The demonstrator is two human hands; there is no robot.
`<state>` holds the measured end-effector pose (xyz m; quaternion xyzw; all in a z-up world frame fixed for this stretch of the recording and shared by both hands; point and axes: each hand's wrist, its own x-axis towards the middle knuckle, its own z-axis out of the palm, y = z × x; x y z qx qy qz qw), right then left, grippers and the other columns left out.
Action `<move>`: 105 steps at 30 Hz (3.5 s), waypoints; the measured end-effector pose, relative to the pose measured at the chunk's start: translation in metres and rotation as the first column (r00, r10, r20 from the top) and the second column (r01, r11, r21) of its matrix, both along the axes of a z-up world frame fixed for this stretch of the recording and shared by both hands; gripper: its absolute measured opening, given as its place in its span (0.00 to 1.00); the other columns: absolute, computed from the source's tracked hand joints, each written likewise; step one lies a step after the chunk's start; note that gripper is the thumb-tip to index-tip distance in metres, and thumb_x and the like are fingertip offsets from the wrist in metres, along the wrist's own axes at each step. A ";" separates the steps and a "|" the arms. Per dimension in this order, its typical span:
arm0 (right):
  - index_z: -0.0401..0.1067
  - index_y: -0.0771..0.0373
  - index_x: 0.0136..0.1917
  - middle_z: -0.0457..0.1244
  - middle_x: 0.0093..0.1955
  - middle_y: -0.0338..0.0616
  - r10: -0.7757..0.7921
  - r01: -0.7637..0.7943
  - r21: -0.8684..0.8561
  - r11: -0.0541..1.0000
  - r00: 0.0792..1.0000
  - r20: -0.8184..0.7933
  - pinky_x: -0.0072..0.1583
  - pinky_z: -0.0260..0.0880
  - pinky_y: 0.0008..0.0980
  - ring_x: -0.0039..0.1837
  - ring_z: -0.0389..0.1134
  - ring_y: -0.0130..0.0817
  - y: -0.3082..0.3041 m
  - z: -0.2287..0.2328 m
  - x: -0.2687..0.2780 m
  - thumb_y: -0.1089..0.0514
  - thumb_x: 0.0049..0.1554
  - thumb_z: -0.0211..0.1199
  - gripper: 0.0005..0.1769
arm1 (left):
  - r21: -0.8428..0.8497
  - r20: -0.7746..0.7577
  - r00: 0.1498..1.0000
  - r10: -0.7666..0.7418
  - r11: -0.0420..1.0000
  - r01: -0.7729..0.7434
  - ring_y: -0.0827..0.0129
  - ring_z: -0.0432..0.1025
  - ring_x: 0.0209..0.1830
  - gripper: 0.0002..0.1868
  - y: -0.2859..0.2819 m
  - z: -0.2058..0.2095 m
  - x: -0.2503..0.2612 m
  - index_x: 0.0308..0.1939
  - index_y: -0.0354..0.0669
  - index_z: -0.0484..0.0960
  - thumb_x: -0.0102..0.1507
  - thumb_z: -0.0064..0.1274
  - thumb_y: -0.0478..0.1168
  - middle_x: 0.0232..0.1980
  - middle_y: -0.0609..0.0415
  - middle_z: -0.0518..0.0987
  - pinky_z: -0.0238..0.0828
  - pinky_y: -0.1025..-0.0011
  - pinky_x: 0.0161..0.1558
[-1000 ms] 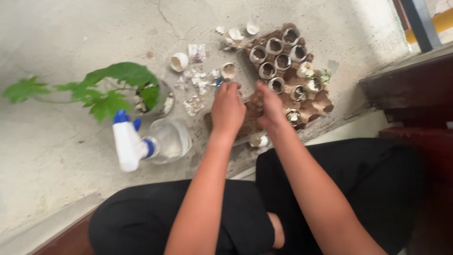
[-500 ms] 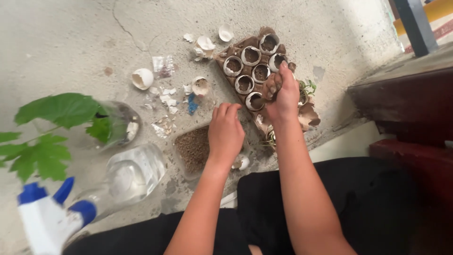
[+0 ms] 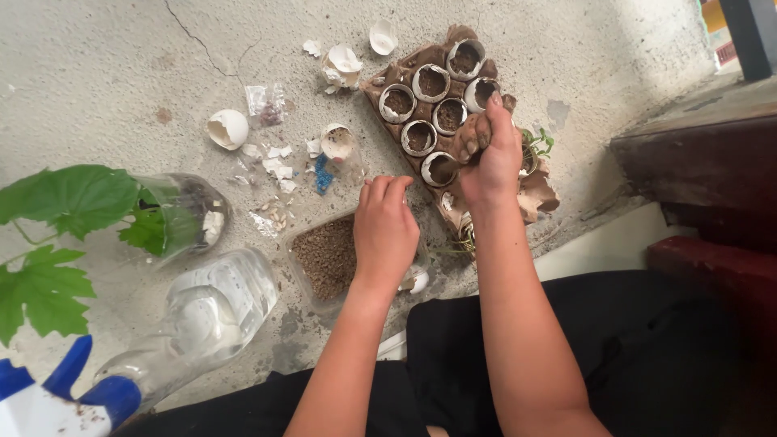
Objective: Planting seeds into soil-filled eggshells and egg carton segments.
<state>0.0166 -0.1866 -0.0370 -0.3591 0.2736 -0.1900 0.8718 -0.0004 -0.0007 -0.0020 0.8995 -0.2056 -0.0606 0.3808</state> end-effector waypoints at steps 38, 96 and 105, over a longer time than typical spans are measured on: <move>0.56 0.57 0.30 0.54 0.27 0.39 -0.018 0.019 -0.049 0.999 0.999 0.035 0.34 0.56 0.34 0.30 0.55 0.31 0.003 -0.001 0.001 0.51 0.66 0.57 0.24 | 0.051 -0.020 1.000 0.005 0.999 -0.004 0.51 0.70 0.59 0.17 0.000 0.001 0.000 0.55 0.40 0.79 0.61 0.51 0.29 0.52 0.49 0.76 0.65 0.54 0.64; 0.55 0.55 0.29 0.53 0.27 0.37 -0.063 0.063 -0.010 0.998 0.998 -0.003 0.35 0.57 0.33 0.31 0.56 0.31 0.005 -0.021 0.000 0.50 0.67 0.59 0.27 | -0.700 -0.228 0.814 0.535 0.491 -0.519 0.73 0.68 0.43 0.08 0.033 -0.006 0.034 0.43 0.41 0.73 0.76 0.46 0.39 0.43 0.57 0.73 0.71 0.74 0.50; 0.57 0.56 0.29 0.57 0.29 0.40 -0.030 0.027 -0.065 0.998 0.998 -0.053 0.38 0.58 0.33 0.33 0.59 0.33 0.013 -0.004 0.000 0.50 0.64 0.58 0.24 | -0.655 -0.079 0.854 0.514 0.619 -0.433 0.74 0.63 0.45 0.09 0.034 0.015 0.030 0.41 0.38 0.71 0.77 0.46 0.36 0.47 0.58 0.67 0.62 0.75 0.50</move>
